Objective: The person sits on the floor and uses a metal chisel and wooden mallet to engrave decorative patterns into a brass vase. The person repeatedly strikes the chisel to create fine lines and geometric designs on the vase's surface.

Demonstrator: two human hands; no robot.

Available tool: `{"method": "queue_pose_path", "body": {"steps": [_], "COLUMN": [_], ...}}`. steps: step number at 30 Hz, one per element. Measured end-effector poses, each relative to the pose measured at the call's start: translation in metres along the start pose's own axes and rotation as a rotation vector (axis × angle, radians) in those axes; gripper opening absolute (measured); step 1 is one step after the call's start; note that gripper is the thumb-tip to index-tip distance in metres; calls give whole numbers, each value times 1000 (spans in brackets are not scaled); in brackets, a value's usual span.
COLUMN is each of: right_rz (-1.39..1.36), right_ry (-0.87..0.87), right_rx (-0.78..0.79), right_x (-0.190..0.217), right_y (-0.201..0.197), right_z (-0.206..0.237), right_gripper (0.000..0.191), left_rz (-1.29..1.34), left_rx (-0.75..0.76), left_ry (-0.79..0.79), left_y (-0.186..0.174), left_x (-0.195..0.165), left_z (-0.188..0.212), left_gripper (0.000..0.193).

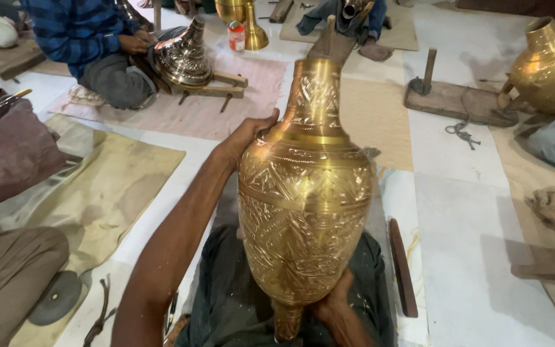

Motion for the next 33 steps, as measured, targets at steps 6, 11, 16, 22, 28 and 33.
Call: {"method": "queue_pose_path", "body": {"steps": [6,11,16,22,28,33], "right_rz": [-85,5,-122,-87,-86,-85], "right_ry": [88,298,370,415,428,440], "right_rx": [0,-167,-62,-174,-215,-235], "right_x": [8,11,-1,-17,-19,-20], "right_y": [24,35,23,-9,-19,-23], "right_z": [-9,-28,-55,-76,-79,-78], "right_gripper": [74,106,79,77,75,74], "left_rz": [-518,-476,-406,-219,-137,-147], "left_rx": [-370,-422,-557,-485,-445,-424], "left_ry": [6,-294,-437,-438,-440,-434], "left_y": [-7,-22,-39,-65,-87,-95], "left_x": [4,11,35,79,98,113], "left_z": [-32,-52,-50,-59,-74,-74], "left_gripper": [73,75,68,68,70,72]}}
Point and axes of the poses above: each hand's wrist, its own z-axis away from the middle knuckle, its own y-axis out of the palm, x = y × z, the point moved 1 cm from there along -z, towards the middle knuckle
